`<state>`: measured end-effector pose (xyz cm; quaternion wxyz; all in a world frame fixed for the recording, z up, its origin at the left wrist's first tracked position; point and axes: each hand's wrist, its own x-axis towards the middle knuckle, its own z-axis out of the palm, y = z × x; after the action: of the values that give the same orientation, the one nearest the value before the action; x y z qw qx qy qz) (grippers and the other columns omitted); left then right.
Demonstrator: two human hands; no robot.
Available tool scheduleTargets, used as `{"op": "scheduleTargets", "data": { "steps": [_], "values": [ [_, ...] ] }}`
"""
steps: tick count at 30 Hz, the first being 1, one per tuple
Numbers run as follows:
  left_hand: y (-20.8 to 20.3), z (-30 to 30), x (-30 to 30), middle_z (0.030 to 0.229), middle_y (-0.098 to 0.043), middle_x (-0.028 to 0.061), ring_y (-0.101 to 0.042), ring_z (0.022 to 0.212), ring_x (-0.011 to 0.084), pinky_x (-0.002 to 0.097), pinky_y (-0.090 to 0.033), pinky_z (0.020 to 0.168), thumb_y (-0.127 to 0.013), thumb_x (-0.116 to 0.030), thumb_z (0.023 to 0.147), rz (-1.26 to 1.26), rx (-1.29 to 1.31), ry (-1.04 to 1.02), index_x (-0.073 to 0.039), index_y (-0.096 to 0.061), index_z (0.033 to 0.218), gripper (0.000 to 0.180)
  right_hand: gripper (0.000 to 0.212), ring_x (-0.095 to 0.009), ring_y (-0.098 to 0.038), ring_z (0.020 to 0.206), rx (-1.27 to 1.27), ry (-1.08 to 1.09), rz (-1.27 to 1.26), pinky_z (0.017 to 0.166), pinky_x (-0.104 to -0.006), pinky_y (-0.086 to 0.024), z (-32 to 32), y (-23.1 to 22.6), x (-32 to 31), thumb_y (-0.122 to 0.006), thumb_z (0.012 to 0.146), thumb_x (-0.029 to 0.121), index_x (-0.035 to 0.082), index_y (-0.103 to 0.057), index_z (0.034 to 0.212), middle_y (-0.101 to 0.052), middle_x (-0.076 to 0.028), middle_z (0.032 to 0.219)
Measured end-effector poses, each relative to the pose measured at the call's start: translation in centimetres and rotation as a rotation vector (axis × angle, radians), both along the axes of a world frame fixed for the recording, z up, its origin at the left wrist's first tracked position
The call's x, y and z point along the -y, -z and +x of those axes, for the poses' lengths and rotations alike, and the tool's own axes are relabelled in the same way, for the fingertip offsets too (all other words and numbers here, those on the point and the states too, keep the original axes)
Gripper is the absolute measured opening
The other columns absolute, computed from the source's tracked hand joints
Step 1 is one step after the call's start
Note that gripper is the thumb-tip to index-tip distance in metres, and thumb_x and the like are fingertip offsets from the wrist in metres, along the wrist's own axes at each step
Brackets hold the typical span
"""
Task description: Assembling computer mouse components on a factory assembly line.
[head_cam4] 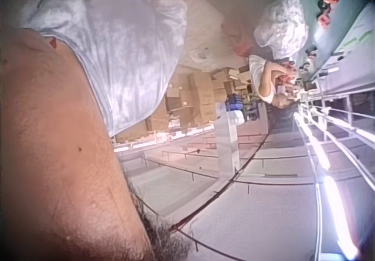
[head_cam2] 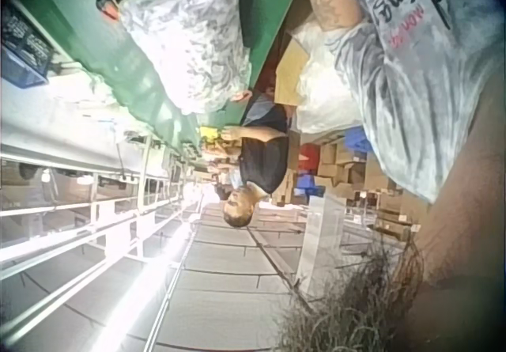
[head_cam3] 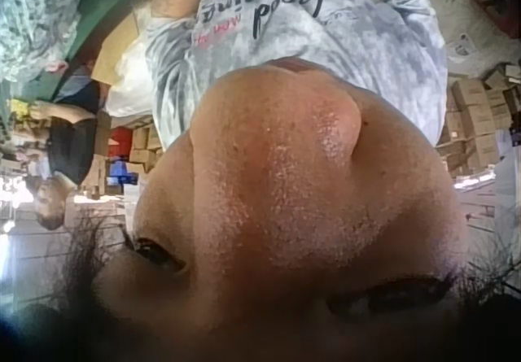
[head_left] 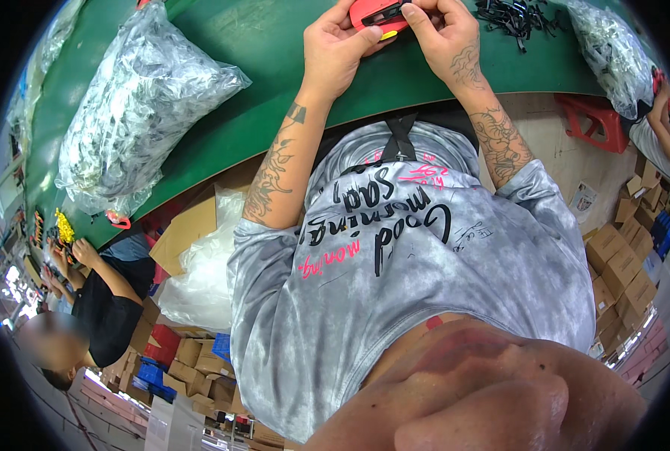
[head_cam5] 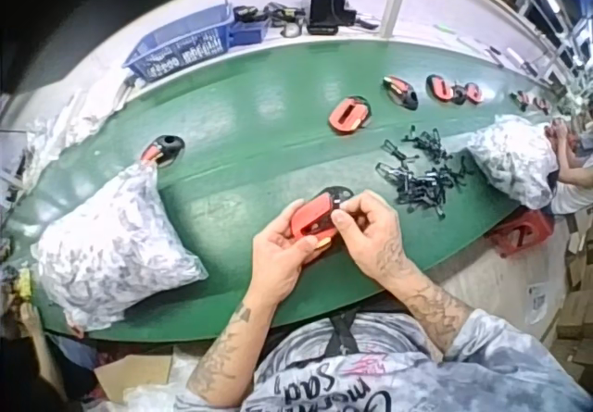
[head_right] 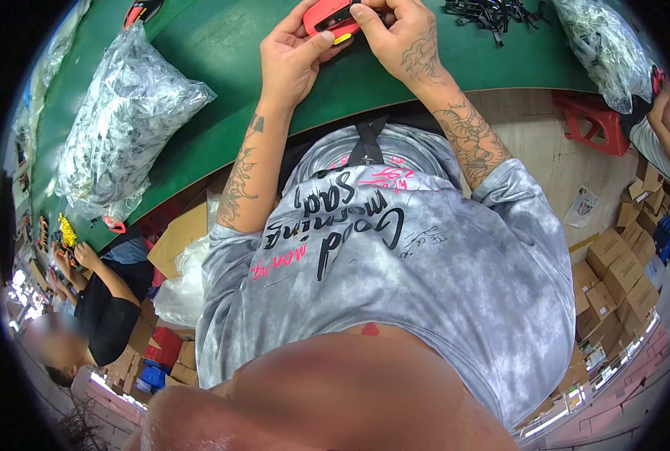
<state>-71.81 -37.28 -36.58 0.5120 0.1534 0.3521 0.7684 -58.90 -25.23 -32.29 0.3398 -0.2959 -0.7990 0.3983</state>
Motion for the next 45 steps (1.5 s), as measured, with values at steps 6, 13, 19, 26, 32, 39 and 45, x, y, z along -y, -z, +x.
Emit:
{"op": "scheduleTargets", "data": {
  "steps": [6, 13, 19, 26, 32, 39, 45],
  "values": [
    [0.4, 0.9, -0.2, 0.13, -0.065, 0.0165, -0.071, 0.107, 0.0243, 0.0352, -0.062, 0.093, -0.067, -0.001, 0.099, -0.053, -0.105, -0.083, 0.009, -0.047, 0.147, 0.053, 0.043, -0.028, -0.062, 0.093, 0.102, -0.037, 0.119, 0.085, -0.0391, -0.051, 0.0, -0.1, -0.8, -0.078, 0.089, 0.026, -0.001, -0.06, 0.118, -0.061, -0.016, 0.105],
    [0.6, 0.1, -0.3, 0.13, -0.066, 0.0161, -0.071, 0.106, 0.023, 0.0339, -0.062, 0.09, -0.065, -0.004, 0.101, -0.116, -0.194, -0.01, 0.009, -0.047, 0.147, 0.051, 0.051, -0.024, -0.06, 0.105, 0.145, -0.047, 0.023, 0.094, -0.0367, -0.049, 0.3, 1.6, -1.4, -0.08, 0.088, 0.026, 0.002, -0.055, 0.125, -0.06, -0.014, 0.113],
    [-0.2, 0.7, -0.2, 0.131, -0.064, 0.023, -0.071, 0.108, 0.039, 0.0567, -0.065, 0.089, -0.056, -0.001, 0.103, -0.156, -0.137, -0.062, 0.008, -0.053, 0.141, 0.04, 0.047, -0.015, -0.061, 0.104, -0.079, -0.371, -0.527, 0.09, -0.0289, -0.051, 3.0, 2.9, -4.3, -0.076, 0.092, 0.007, 0.002, -0.054, 0.133, -0.061, -0.007, 0.116],
    [-1.1, 1.0, -0.9, 0.128, -0.066, 0.0199, -0.073, 0.105, 0.0295, 0.0455, -0.066, 0.089, -0.061, 0.0, 0.1, -0.25, -0.127, 0.038, 0.007, -0.055, 0.14, 0.04, 0.062, -0.016, -0.062, 0.107, -0.292, -0.404, -0.626, 0.096, -0.0312, -0.05, 3.4, 3.0, -5.1, -0.078, 0.09, 0.013, 0.0, -0.048, 0.143, -0.061, -0.008, 0.121],
    [-0.4, 0.0, 0.0, 0.126, -0.068, 0.0164, -0.073, 0.103, 0.0247, 0.0322, -0.063, 0.086, -0.064, -0.004, 0.101, -0.004, -0.01, 0.098, 0.008, -0.056, 0.137, 0.039, 0.056, -0.012, -0.061, 0.099, -0.277, -0.352, -0.709, 0.089, -0.0282, -0.052, 1.5, 2.5, -3.1, -0.082, 0.087, 0.007, 0.004, -0.051, 0.133, -0.06, -0.003, 0.111],
    [0.1, -0.1, -0.6, 0.127, -0.068, 0.0163, -0.074, 0.102, 0.0257, 0.0342, -0.063, 0.086, -0.061, -0.005, 0.101, -0.155, -0.163, 0.065, 0.007, -0.056, 0.135, 0.036, 0.053, -0.012, -0.061, 0.1, -0.318, -0.349, -0.663, 0.09, -0.0272, -0.051, 1.8, 3.3, -3.2, -0.08, 0.09, 0.01, 0.003, -0.051, 0.133, -0.059, -0.004, 0.114],
    [-1.1, -1.1, -0.6, 0.133, -0.067, 0.0137, -0.066, 0.12, 0.023, 0.0361, -0.051, 0.108, -0.08, 0.002, 0.085, 0.1, -0.033, 0.213, 0.007, -0.056, 0.138, 0.058, 0.036, -0.011, -0.06, 0.098, -0.269, -0.255, -0.665, 0.089, -0.0264, -0.05, 1.4, 2.6, -3.2, -0.072, 0.097, 0.013, 0.002, -0.055, 0.127, -0.061, -0.003, 0.11]
  ]
}}
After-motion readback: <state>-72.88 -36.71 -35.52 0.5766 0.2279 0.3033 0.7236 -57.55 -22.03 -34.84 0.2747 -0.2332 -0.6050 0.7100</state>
